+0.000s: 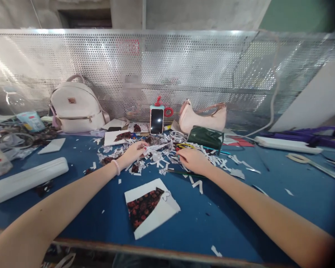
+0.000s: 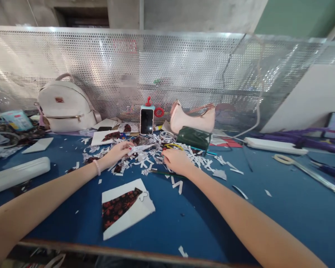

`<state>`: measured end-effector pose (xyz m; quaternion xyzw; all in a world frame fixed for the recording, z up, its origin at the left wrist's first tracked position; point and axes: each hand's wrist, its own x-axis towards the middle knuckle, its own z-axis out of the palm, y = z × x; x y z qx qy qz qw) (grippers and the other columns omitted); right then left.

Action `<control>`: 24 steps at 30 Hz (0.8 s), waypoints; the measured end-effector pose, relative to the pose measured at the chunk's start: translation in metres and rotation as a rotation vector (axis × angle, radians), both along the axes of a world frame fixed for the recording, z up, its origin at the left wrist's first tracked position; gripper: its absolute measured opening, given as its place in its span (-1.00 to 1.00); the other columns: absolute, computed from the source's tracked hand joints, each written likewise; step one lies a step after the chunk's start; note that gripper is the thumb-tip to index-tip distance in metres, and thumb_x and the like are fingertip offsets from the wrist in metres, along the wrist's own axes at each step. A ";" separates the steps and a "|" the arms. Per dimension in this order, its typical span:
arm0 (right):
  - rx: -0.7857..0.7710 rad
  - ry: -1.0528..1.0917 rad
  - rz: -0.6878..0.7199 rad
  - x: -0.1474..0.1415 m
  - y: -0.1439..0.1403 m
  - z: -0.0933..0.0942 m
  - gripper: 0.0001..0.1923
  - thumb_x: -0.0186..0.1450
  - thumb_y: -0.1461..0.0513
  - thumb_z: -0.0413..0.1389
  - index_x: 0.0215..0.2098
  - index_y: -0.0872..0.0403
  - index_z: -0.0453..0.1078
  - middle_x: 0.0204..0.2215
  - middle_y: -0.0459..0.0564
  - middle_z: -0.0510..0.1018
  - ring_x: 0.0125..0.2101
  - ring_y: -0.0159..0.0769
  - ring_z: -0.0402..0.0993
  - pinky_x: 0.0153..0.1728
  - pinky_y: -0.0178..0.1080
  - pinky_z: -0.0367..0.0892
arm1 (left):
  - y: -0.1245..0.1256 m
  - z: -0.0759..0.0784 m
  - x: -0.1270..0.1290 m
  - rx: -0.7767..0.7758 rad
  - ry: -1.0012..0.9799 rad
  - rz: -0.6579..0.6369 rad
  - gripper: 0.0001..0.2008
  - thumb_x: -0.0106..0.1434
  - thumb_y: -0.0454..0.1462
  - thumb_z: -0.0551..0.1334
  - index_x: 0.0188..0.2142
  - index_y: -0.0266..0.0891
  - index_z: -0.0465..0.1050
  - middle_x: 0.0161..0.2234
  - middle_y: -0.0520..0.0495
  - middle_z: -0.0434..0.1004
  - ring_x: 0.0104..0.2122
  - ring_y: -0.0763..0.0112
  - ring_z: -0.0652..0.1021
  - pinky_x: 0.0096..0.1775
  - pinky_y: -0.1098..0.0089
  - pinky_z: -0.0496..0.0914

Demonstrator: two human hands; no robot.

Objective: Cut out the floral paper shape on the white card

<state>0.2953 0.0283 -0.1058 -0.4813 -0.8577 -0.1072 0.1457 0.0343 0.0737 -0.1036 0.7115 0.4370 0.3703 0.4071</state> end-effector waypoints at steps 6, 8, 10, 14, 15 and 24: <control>-0.007 -0.010 -0.004 -0.004 0.002 -0.005 -0.80 0.22 0.34 -0.08 -0.29 0.12 0.37 -0.36 0.05 0.47 -0.29 -0.24 0.38 -0.26 -0.27 0.22 | -0.004 0.001 -0.001 0.188 0.281 -0.172 -0.80 0.13 -0.32 0.08 -0.30 -0.24 0.46 -0.32 0.00 0.50 -0.39 0.43 0.47 -0.31 0.45 0.33; -0.017 -0.005 -0.005 -0.004 0.003 -0.006 -0.82 0.21 0.35 -0.07 -0.30 0.12 0.35 -0.37 0.04 0.46 -0.30 -0.25 0.37 -0.26 -0.28 0.22 | -0.006 0.002 0.000 0.233 0.352 -0.199 -0.78 0.14 -0.33 0.07 -0.29 -0.23 0.47 -0.30 -0.01 0.51 -0.37 0.40 0.48 -0.29 0.44 0.33; -0.028 -0.004 -0.001 -0.003 0.004 -0.007 -0.84 0.21 0.35 -0.06 -0.30 0.12 0.34 -0.37 0.04 0.45 -0.31 -0.26 0.36 -0.26 -0.28 0.21 | -0.009 0.003 0.001 0.272 0.414 -0.218 -0.77 0.14 -0.34 0.06 -0.29 -0.23 0.47 -0.31 -0.02 0.52 -0.36 0.38 0.49 -0.29 0.44 0.32; -0.044 0.001 0.009 -0.002 0.005 -0.008 -0.84 0.21 0.36 -0.08 -0.31 0.12 0.32 -0.36 0.04 0.45 -0.30 -0.28 0.36 -0.26 -0.29 0.20 | -0.012 0.004 0.003 0.359 0.497 -0.246 -0.75 0.15 -0.35 0.04 -0.27 -0.22 0.47 -0.27 -0.03 0.53 -0.30 0.36 0.49 -0.23 0.43 0.32; -0.047 0.003 0.010 -0.002 0.006 -0.008 -0.84 0.21 0.36 -0.08 -0.31 0.12 0.32 -0.36 0.04 0.45 -0.30 -0.28 0.35 -0.26 -0.30 0.20 | -0.012 0.003 0.003 0.381 0.513 -0.250 -0.75 0.16 -0.36 0.03 -0.27 -0.22 0.47 -0.26 -0.03 0.52 -0.28 0.36 0.49 -0.21 0.42 0.31; -0.056 0.013 0.004 -0.002 0.007 -0.008 -0.84 0.21 0.36 -0.08 -0.31 0.11 0.31 -0.36 0.03 0.44 -0.30 -0.27 0.34 -0.27 -0.30 0.19 | -0.011 -0.005 0.003 0.516 0.600 -0.296 -0.78 0.19 -0.36 0.04 -0.22 -0.21 0.42 -0.21 -0.07 0.47 -0.18 0.31 0.44 -0.10 0.32 0.28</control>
